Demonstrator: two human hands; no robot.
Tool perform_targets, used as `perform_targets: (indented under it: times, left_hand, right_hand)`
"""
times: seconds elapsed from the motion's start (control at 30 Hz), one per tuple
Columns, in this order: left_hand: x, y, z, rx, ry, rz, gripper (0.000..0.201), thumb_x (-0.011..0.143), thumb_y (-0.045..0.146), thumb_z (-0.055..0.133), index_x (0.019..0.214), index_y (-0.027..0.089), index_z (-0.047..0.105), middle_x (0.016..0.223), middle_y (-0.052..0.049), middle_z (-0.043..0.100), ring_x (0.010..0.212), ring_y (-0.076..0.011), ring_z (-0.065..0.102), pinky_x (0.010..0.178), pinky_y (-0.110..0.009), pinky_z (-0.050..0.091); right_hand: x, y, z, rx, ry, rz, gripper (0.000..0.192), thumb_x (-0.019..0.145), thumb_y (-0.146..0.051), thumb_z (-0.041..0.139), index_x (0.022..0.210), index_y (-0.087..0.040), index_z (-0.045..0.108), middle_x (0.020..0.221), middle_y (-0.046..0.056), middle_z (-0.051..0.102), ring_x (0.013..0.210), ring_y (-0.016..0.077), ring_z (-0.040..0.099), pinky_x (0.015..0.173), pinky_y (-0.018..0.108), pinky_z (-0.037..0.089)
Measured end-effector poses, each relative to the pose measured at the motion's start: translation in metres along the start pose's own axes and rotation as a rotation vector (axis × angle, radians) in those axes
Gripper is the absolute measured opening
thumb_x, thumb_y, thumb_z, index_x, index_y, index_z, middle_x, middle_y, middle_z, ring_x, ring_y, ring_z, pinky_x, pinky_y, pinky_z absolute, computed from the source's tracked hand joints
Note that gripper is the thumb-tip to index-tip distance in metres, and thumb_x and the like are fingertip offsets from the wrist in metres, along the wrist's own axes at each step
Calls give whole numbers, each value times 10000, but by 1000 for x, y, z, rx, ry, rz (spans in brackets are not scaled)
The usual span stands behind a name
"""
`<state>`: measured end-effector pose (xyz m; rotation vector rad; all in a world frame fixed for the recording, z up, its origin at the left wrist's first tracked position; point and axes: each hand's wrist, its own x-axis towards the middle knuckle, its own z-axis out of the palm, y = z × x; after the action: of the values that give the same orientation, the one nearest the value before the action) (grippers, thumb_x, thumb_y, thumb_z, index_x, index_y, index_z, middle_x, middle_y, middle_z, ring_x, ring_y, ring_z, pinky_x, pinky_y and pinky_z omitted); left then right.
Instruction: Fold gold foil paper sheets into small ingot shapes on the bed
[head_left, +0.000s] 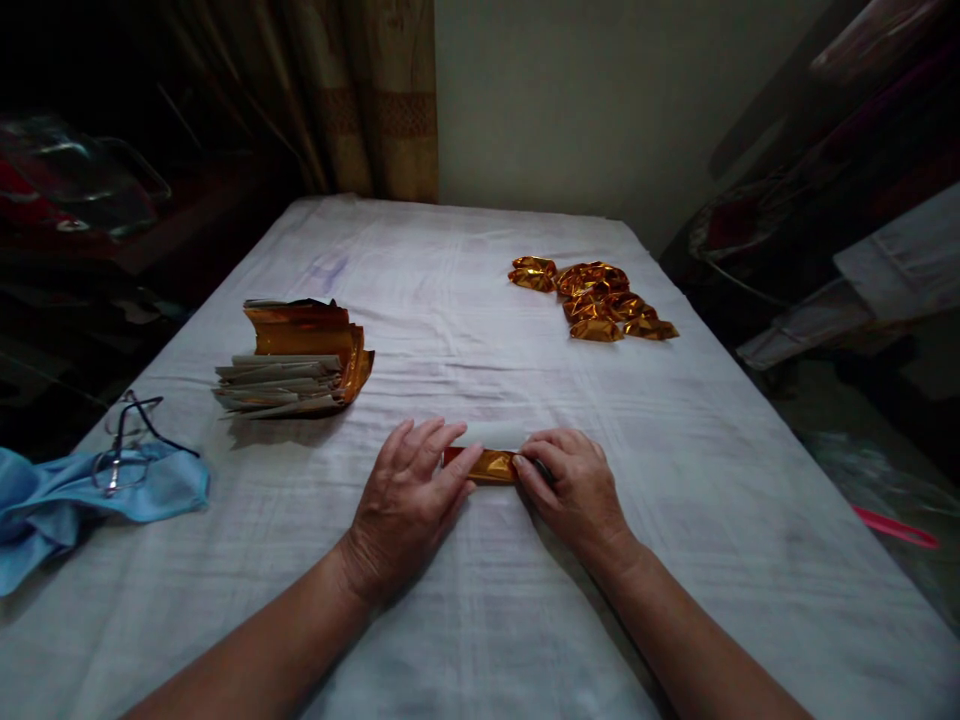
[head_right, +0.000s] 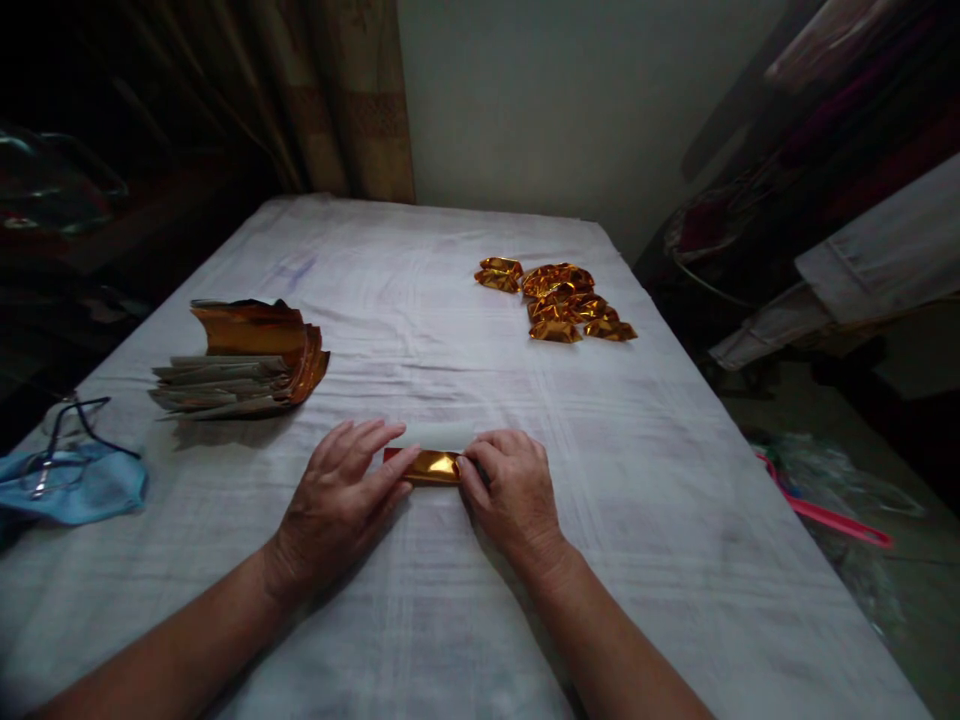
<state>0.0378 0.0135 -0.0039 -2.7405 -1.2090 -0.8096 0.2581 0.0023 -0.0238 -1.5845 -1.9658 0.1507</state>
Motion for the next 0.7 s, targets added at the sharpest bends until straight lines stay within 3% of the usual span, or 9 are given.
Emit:
perform_targets:
  times: [0.2,0.5,0.7]
  left_hand:
    - [-10,22,6,-104,-189,218,451,1009,387,464,1370,127,536,1435,-77,573,1364,-253,484,1190,-431,317]
    - [-18,21,12,-167,-293,159,576,1003,481,450,1471,145,422,1487,-109,513,1426,-251,409,1201,-445,310]
    - [-18,22,13,-177,-312,153,587,1008,508,421,1464,139,423,1487,-97,516,1424,-255,411,1216,-454,274]
  right_hand:
    - [1,0,-1,-23,-7,-8,228,956,-293,539,798,-228,690,858,33,686,852,204,594,798,349,382]
    - [1,1,1,-12,23,2,202,945,-321,580,794,-223,673,849,24,682,841,202,589,787,340,365]
    - [1,0,2,-23,25,8,182,934,-312,602,790,-221,664,851,22,677,841,205,586,788,340,356]
